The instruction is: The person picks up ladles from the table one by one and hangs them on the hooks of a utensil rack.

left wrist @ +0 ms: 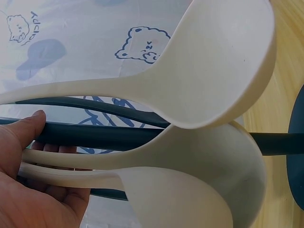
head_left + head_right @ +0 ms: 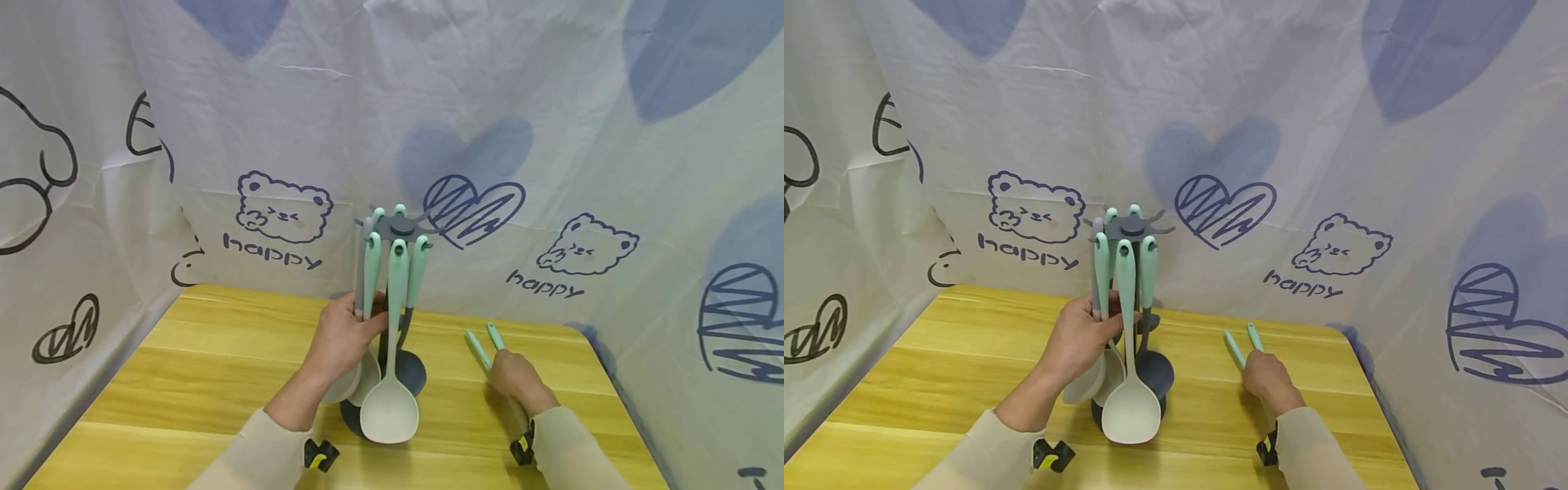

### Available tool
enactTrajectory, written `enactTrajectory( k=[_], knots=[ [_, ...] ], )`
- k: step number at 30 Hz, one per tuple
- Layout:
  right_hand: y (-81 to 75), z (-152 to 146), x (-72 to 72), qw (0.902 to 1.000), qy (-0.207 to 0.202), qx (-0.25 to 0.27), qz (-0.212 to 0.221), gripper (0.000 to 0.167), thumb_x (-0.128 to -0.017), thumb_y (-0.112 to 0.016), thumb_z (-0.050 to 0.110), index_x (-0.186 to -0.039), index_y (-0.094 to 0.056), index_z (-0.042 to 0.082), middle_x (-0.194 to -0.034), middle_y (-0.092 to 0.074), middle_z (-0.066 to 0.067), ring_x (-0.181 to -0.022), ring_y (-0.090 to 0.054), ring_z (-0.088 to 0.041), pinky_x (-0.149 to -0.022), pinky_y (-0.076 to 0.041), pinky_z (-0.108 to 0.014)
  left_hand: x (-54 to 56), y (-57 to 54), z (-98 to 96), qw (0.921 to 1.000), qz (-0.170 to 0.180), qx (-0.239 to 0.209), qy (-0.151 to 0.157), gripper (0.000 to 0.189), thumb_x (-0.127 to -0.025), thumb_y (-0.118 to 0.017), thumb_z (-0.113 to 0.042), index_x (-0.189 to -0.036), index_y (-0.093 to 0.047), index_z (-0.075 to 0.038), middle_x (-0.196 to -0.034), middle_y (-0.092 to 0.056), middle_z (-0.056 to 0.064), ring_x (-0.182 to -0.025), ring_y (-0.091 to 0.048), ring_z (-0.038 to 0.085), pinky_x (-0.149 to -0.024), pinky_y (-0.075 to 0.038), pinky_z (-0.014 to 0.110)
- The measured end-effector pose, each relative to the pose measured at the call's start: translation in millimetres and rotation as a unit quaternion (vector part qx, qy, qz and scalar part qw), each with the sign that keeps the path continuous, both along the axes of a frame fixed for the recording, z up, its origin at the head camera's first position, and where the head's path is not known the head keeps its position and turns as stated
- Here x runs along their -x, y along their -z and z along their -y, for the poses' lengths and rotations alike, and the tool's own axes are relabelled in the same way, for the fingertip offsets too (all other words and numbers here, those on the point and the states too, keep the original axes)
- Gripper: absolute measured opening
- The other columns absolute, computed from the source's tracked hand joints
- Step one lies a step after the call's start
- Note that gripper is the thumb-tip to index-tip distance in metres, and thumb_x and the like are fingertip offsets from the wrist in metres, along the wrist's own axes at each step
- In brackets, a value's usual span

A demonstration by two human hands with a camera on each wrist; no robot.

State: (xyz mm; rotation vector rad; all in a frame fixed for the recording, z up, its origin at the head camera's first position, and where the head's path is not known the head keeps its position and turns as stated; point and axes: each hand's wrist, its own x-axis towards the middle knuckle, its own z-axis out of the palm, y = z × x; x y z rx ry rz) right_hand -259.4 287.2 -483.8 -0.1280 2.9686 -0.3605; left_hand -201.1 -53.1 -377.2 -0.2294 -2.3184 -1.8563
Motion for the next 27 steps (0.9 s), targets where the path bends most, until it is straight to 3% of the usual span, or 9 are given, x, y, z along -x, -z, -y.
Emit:
enactTrajectory(
  k=[5,9,18,23,27],
  knots=[
    [-5.4,7.0,0.7,0.9988,0.004,0.05,0.005,0.027,-0.098,-0.06,0.008,-0.071,-0.064,0.005,-0.061,-0.051,-0.003,-0.056,-0.046,-0.018,-0.054,-0.039,-0.032,0.0,-0.1,0.3,1.0,0.0,0.002,0.0,0.022,-0.094,-0.079,-0.02,-0.115,-0.078,-0.015,-0.111,-0.079,0.002,-0.108,-0.075,0.022,-0.089,-0.059,0.043],
    [-11.6,15.5,0.5,0.9961,0.021,0.084,0.012,0.032,-0.104,-0.06,0.012,-0.072,-0.064,0.005,-0.059,-0.044,0.0,-0.054,-0.04,-0.015,-0.052,-0.034,-0.028,0.2,-0.1,0.6,1.0,0.0,0.002,0.001,0.022,-0.094,-0.078,-0.019,-0.115,-0.078,-0.015,-0.112,-0.079,0.002,-0.109,-0.075,0.022,-0.09,-0.059,0.044],
    [-29.3,29.7,-4.4,0.9925,0.03,0.118,-0.005,0.028,-0.104,-0.06,0.012,-0.083,-0.073,-0.001,-0.071,-0.066,-0.006,-0.057,-0.051,-0.016,-0.053,-0.04,-0.028,0.2,-0.3,1.1,1.0,-0.001,0.003,0.004,0.02,-0.093,-0.079,-0.02,-0.113,-0.079,-0.016,-0.109,-0.08,0.001,-0.106,-0.075,0.021,-0.088,-0.059,0.042],
    [-37.0,35.2,-5.3,0.9886,0.03,0.148,-0.008,0.028,-0.105,-0.058,0.013,-0.084,-0.073,0.001,-0.075,-0.069,-0.01,-0.057,-0.052,-0.017,-0.053,-0.041,-0.029,0.4,-0.8,1.7,0.9999,-0.005,0.008,0.003,0.02,-0.093,-0.079,-0.021,-0.112,-0.079,-0.017,-0.108,-0.08,0.0,-0.105,-0.074,0.02,-0.085,-0.058,0.04],
    [-39.8,38.8,-4.6,0.9874,0.028,0.154,-0.026,0.026,-0.106,-0.057,0.013,-0.096,-0.075,-0.002,-0.081,-0.072,-0.009,-0.065,-0.056,-0.019,-0.057,-0.043,-0.031,0.6,-1.3,2.0,0.9999,-0.007,0.008,0.005,0.02,-0.093,-0.079,-0.021,-0.112,-0.079,-0.017,-0.107,-0.08,0.0,-0.104,-0.074,0.02,-0.083,-0.058,0.039]
  ],
)
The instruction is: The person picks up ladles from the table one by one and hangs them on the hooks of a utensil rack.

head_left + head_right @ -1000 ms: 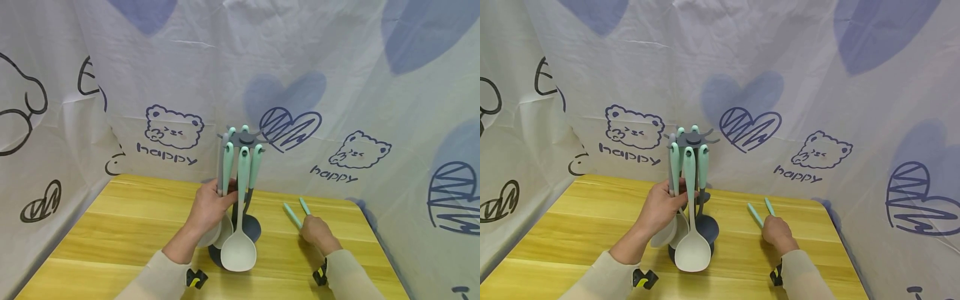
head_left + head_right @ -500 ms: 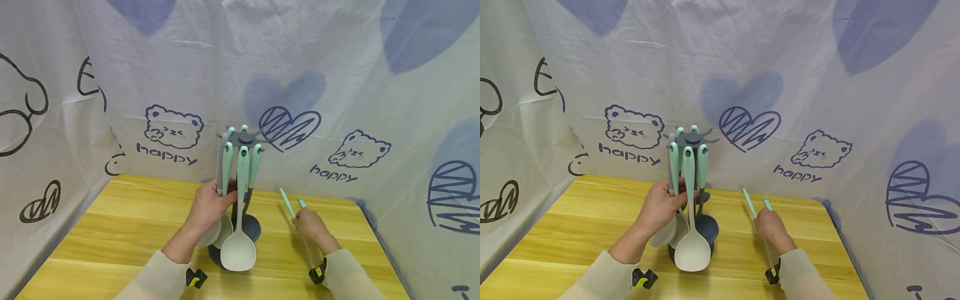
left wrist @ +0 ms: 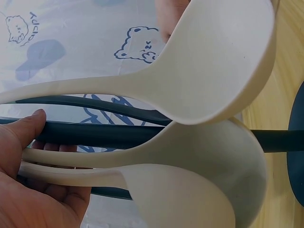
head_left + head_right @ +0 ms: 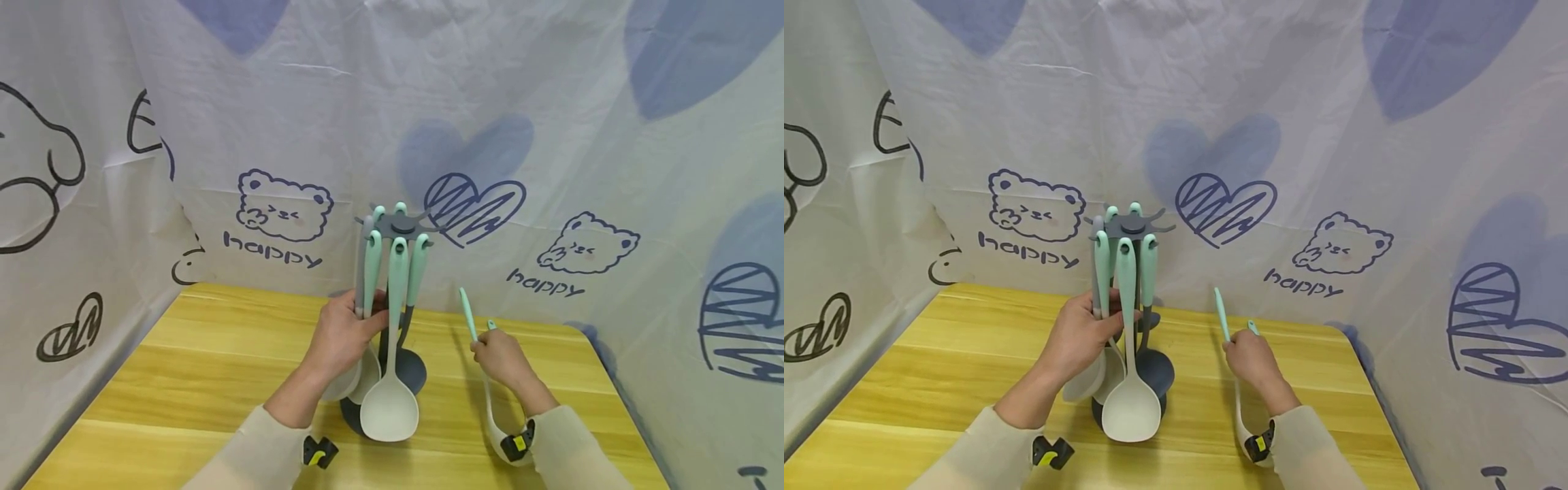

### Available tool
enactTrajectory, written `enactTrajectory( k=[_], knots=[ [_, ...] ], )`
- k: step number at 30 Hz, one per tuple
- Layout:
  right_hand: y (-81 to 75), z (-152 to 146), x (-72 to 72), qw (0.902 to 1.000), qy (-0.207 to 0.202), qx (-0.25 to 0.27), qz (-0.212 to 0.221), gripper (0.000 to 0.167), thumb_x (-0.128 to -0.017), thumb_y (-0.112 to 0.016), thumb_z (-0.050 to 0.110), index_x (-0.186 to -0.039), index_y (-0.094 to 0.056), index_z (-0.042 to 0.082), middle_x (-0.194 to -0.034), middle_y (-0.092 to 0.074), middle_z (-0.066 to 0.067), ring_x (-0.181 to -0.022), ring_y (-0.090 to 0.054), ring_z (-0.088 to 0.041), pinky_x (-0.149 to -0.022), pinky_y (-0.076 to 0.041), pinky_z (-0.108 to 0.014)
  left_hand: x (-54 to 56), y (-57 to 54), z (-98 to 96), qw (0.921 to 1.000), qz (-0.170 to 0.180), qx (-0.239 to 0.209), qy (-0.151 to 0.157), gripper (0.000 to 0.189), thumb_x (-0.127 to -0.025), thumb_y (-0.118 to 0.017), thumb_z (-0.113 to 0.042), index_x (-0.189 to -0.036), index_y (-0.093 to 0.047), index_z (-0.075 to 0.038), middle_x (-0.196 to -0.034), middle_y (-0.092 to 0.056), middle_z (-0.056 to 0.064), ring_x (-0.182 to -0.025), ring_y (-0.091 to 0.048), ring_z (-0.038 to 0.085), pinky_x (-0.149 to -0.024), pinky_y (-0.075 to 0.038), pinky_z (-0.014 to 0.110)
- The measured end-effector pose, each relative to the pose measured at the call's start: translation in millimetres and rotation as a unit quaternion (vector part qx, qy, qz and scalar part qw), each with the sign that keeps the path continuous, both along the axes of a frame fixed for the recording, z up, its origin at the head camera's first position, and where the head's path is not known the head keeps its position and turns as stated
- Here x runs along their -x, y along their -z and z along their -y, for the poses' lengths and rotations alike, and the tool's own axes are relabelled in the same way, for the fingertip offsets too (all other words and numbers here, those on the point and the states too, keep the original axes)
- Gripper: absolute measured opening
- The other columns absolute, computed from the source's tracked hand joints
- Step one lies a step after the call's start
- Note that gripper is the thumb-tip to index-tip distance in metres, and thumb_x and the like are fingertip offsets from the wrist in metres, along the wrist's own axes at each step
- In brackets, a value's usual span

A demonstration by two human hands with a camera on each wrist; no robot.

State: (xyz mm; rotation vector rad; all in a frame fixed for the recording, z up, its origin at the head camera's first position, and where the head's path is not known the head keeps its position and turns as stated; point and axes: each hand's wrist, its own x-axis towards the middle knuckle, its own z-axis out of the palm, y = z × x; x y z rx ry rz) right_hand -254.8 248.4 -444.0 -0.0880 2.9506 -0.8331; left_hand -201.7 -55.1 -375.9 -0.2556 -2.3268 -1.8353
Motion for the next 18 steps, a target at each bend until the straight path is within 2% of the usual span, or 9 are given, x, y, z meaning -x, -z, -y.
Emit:
enactTrajectory(
  k=[6,14,18],
  knots=[
    [-8.3,8.3,-2.7,0.9993,0.017,0.018,-0.029,0.026,-0.107,-0.057,0.015,-0.107,-0.076,-0.002,-0.088,-0.074,-0.009,-0.07,-0.058,-0.021,-0.062,-0.045,-0.033,0.7,-0.3,-0.1,1.0,-0.003,0.0,0.001,0.019,-0.093,-0.079,-0.021,-0.112,-0.079,-0.017,-0.106,-0.08,0.0,-0.103,-0.074,0.02,-0.083,-0.058,0.038],
    [-23.7,27.6,-13.1,0.9944,0.024,0.055,-0.086,0.022,-0.107,-0.061,0.016,-0.105,-0.077,0.001,-0.088,-0.074,-0.01,-0.067,-0.057,-0.02,-0.06,-0.046,-0.032,0.9,-0.4,-0.5,1.0,-0.004,-0.005,0.005,0.019,-0.093,-0.079,-0.019,-0.112,-0.078,-0.015,-0.108,-0.08,0.001,-0.105,-0.075,0.021,-0.086,-0.058,0.041],
    [-27.6,33.9,-17.9,0.9917,0.023,0.065,-0.108,0.022,-0.107,-0.062,0.017,-0.099,-0.076,0.003,-0.084,-0.073,-0.011,-0.063,-0.055,-0.02,-0.057,-0.045,-0.033,0.6,0.1,-0.7,1.0,-0.004,-0.004,0.004,0.019,-0.093,-0.079,-0.018,-0.112,-0.078,-0.015,-0.107,-0.08,0.001,-0.105,-0.075,0.021,-0.086,-0.058,0.04]
  ],
)
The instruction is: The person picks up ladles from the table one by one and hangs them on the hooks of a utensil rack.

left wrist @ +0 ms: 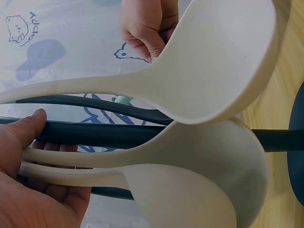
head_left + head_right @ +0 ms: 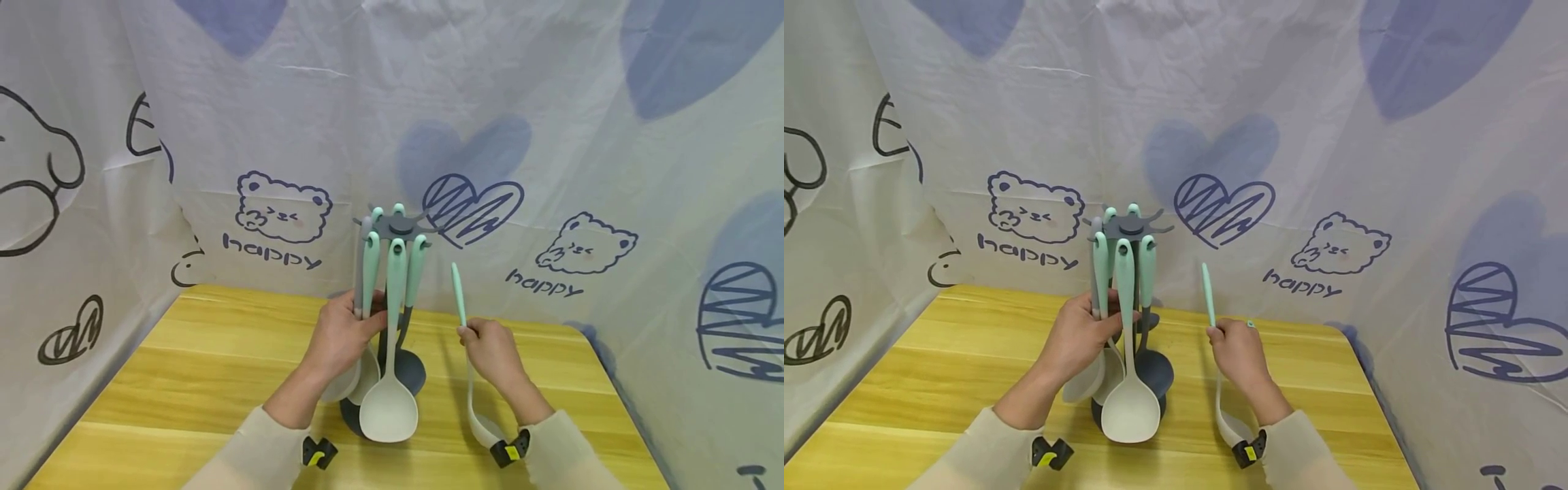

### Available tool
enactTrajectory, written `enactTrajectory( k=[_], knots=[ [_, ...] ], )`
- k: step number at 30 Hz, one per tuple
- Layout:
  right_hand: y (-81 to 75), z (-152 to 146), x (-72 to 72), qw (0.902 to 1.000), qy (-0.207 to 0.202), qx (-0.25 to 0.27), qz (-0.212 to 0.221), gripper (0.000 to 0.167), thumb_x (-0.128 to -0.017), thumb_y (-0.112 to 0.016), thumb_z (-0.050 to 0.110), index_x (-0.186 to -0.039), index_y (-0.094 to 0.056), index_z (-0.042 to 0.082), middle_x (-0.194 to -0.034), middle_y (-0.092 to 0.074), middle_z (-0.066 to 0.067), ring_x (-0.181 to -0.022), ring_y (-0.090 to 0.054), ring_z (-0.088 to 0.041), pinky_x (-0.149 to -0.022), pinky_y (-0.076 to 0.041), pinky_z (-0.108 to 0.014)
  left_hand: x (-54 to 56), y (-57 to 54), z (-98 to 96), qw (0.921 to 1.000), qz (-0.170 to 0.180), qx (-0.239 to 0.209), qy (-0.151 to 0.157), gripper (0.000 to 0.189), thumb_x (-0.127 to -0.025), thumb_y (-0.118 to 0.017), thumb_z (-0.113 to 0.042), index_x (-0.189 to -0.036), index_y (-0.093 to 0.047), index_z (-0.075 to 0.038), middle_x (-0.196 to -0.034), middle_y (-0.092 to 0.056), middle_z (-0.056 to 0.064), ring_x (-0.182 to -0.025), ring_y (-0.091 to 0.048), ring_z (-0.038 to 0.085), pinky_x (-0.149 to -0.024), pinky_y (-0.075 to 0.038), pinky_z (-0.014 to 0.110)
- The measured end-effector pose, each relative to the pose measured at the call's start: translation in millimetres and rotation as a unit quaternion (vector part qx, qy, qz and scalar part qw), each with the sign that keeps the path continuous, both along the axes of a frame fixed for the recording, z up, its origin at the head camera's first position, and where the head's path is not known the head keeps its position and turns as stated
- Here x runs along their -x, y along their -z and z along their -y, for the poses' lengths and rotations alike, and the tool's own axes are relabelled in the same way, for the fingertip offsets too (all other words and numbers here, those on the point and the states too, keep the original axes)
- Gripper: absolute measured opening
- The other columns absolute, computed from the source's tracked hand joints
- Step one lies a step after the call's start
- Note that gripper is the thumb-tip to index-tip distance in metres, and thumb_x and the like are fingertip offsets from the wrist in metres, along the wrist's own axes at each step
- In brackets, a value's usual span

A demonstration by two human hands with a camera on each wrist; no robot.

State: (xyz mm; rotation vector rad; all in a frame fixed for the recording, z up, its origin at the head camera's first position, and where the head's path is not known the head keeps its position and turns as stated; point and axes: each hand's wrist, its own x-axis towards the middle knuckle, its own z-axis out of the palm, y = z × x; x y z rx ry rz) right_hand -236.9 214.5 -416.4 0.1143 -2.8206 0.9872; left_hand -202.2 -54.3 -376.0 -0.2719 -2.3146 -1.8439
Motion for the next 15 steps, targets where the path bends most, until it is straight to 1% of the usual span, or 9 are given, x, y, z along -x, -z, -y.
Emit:
enactTrajectory(
  k=[4,9,15],
  knots=[
    [-3.2,3.9,-3.3,0.9998,0.008,0.009,-0.014,0.021,-0.107,-0.064,0.019,-0.098,-0.076,0.004,-0.076,-0.067,-0.009,-0.061,-0.051,-0.02,-0.055,-0.042,-0.032,0.4,1.2,0.0,1.0,0.001,0.0,-0.001,0.019,-0.093,-0.079,-0.018,-0.112,-0.078,-0.015,-0.108,-0.08,0.001,-0.106,-0.075,0.021,-0.087,-0.058,0.04],
    [-7.5,7.0,-8.3,0.999,0.019,0.031,-0.028,0.019,-0.105,-0.066,0.02,-0.102,-0.077,0.004,-0.069,-0.062,-0.005,-0.057,-0.052,-0.018,-0.05,-0.041,-0.029,0.0,1.2,0.3,1.0,0.004,-0.001,-0.001,0.018,-0.093,-0.079,-0.018,-0.111,-0.078,-0.015,-0.107,-0.08,0.001,-0.105,-0.075,0.021,-0.086,-0.059,0.04],
    [-19.5,9.5,-16.1,0.9945,0.022,0.056,-0.085,0.019,-0.105,-0.068,0.02,-0.103,-0.078,0.004,-0.068,-0.064,-0.006,-0.056,-0.055,-0.018,-0.049,-0.044,-0.027,0.9,1.8,0.2,1.0,0.0,0.002,-0.001,0.018,-0.093,-0.078,-0.018,-0.112,-0.078,-0.015,-0.107,-0.079,0.001,-0.105,-0.074,0.021,-0.086,-0.058,0.039]
  ],
)
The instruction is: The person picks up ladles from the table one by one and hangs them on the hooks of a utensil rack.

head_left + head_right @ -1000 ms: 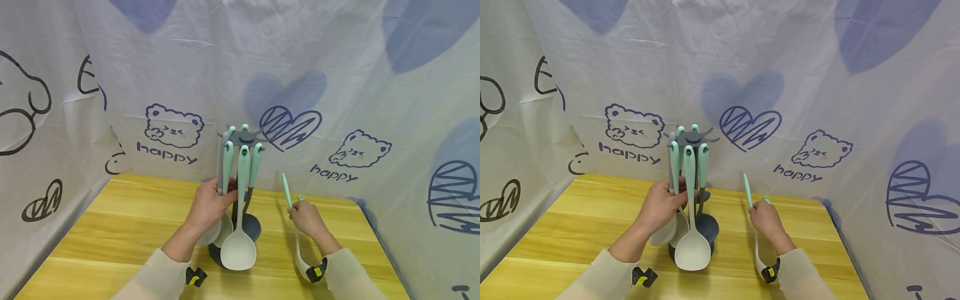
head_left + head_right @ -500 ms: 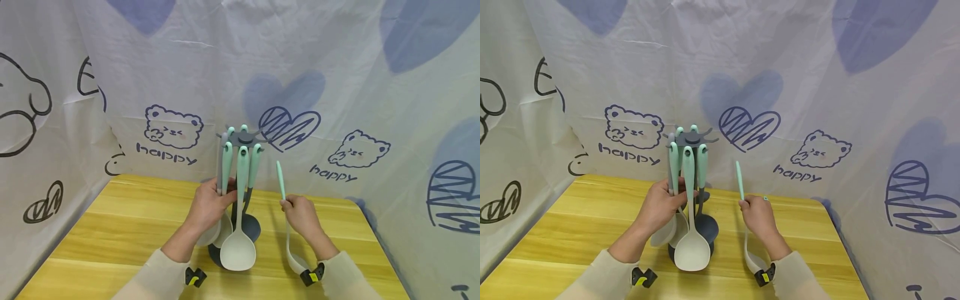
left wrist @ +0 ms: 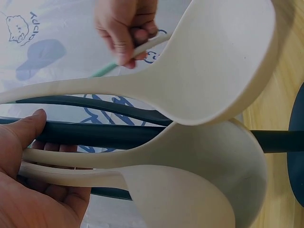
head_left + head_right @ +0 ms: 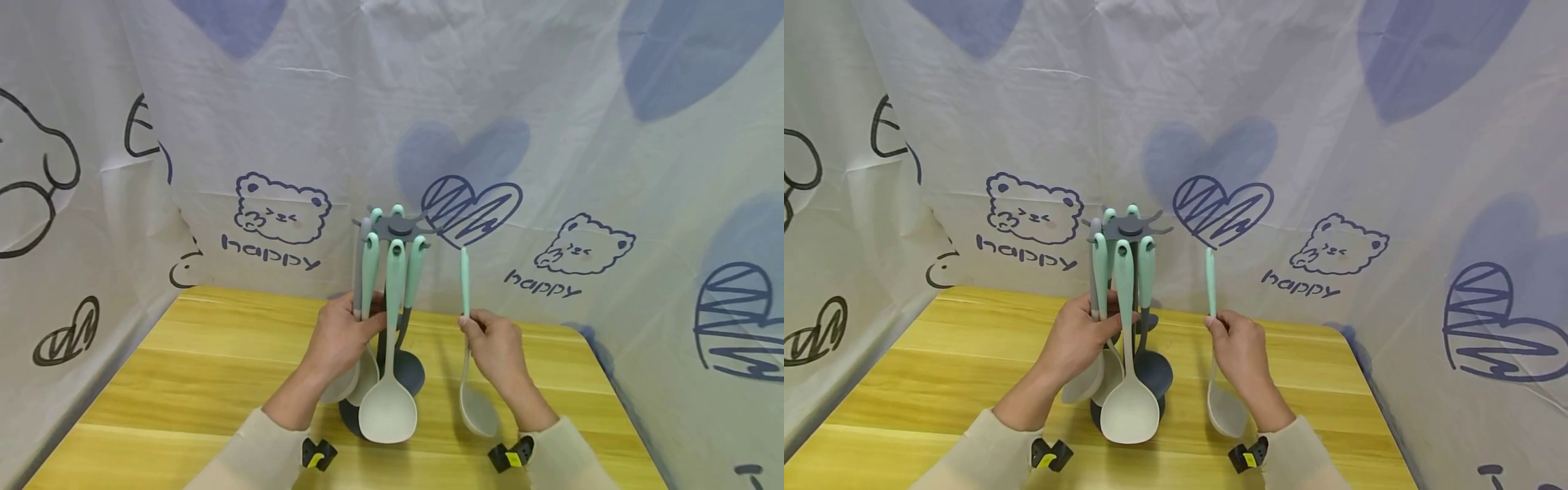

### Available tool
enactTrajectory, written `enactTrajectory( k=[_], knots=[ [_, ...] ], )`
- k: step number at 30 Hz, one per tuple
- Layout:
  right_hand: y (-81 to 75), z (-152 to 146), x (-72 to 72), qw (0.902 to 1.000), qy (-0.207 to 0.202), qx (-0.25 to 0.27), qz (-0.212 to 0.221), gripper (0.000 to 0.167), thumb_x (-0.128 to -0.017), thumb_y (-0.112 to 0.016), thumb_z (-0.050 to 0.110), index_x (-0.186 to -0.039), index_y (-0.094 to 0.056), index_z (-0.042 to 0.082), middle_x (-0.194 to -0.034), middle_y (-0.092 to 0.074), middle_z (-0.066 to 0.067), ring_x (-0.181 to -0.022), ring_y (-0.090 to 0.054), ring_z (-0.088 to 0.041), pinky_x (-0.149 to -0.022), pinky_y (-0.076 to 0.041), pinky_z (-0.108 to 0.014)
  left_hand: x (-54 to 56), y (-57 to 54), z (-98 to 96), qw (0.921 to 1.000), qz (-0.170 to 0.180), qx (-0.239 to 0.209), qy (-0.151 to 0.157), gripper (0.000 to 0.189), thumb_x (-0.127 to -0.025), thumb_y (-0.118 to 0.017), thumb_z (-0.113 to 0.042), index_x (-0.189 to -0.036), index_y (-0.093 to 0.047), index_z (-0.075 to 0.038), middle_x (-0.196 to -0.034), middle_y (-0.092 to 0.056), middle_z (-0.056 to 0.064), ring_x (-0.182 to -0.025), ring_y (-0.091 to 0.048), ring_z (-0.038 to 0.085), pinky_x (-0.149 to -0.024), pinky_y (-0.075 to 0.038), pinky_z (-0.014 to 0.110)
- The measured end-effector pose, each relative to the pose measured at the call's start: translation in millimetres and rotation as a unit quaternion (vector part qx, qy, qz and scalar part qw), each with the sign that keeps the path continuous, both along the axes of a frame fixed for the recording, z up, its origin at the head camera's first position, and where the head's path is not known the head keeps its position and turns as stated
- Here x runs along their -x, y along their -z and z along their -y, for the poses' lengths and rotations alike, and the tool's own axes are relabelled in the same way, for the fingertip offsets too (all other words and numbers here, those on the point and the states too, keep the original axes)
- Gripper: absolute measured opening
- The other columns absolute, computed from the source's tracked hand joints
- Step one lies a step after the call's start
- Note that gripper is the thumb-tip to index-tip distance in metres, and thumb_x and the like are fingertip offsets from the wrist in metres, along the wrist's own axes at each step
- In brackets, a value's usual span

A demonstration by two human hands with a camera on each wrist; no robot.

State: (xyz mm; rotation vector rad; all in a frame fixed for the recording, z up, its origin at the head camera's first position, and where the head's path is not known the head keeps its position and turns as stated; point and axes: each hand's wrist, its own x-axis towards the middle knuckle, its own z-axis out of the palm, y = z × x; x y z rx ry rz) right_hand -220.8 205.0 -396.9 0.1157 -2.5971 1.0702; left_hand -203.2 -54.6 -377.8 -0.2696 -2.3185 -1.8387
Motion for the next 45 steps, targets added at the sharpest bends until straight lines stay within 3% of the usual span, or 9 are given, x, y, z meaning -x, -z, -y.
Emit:
enactTrajectory(
  k=[10,19,30,45],
  knots=[
    [-32.6,14.9,-23.3,0.9951,-0.04,0.044,-0.079,0.017,-0.105,-0.068,0.019,-0.098,-0.079,0.008,-0.061,-0.06,-0.002,-0.05,-0.052,-0.013,-0.045,-0.041,-0.027,-0.7,0.7,0.2,1.0,0.001,-0.003,-0.001,0.019,-0.093,-0.078,-0.018,-0.112,-0.079,-0.015,-0.108,-0.08,0.002,-0.107,-0.075,0.022,-0.089,-0.059,0.043],
    [-57.7,26.8,-36.7,0.984,-0.087,0.029,-0.153,0.011,-0.102,-0.071,0.014,-0.098,-0.079,0.009,-0.061,-0.056,0.003,-0.051,-0.049,-0.008,-0.045,-0.04,-0.026,0.0,-0.4,0.4,1.0,-0.006,-0.004,0.004,0.019,-0.093,-0.078,-0.017,-0.112,-0.079,-0.015,-0.108,-0.08,0.001,-0.108,-0.075,0.021,-0.09,-0.059,0.043],
    [-65.7,34.3,-41.5,0.9823,-0.099,0.014,-0.159,0.01,-0.101,-0.071,0.01,-0.102,-0.081,0.007,-0.065,-0.058,0.003,-0.053,-0.051,-0.009,-0.046,-0.042,-0.026,0.5,-0.6,0.9,1.0,-0.002,-0.002,0.002,0.02,-0.093,-0.078,-0.017,-0.113,-0.079,-0.015,-0.108,-0.08,0.001,-0.107,-0.075,0.021,-0.088,-0.059,0.041],
    [-63.2,42.6,-38.9,0.9832,-0.126,0.035,-0.127,0.01,-0.101,-0.071,0.009,-0.104,-0.081,0.006,-0.065,-0.06,0.002,-0.053,-0.052,-0.009,-0.045,-0.042,-0.025,-0.1,-0.3,0.0,1.0,0.001,-0.006,0.002,0.018,-0.093,-0.078,-0.016,-0.111,-0.079,-0.015,-0.106,-0.08,0.002,-0.106,-0.075,0.021,-0.089,-0.059,0.042]
  ],
)
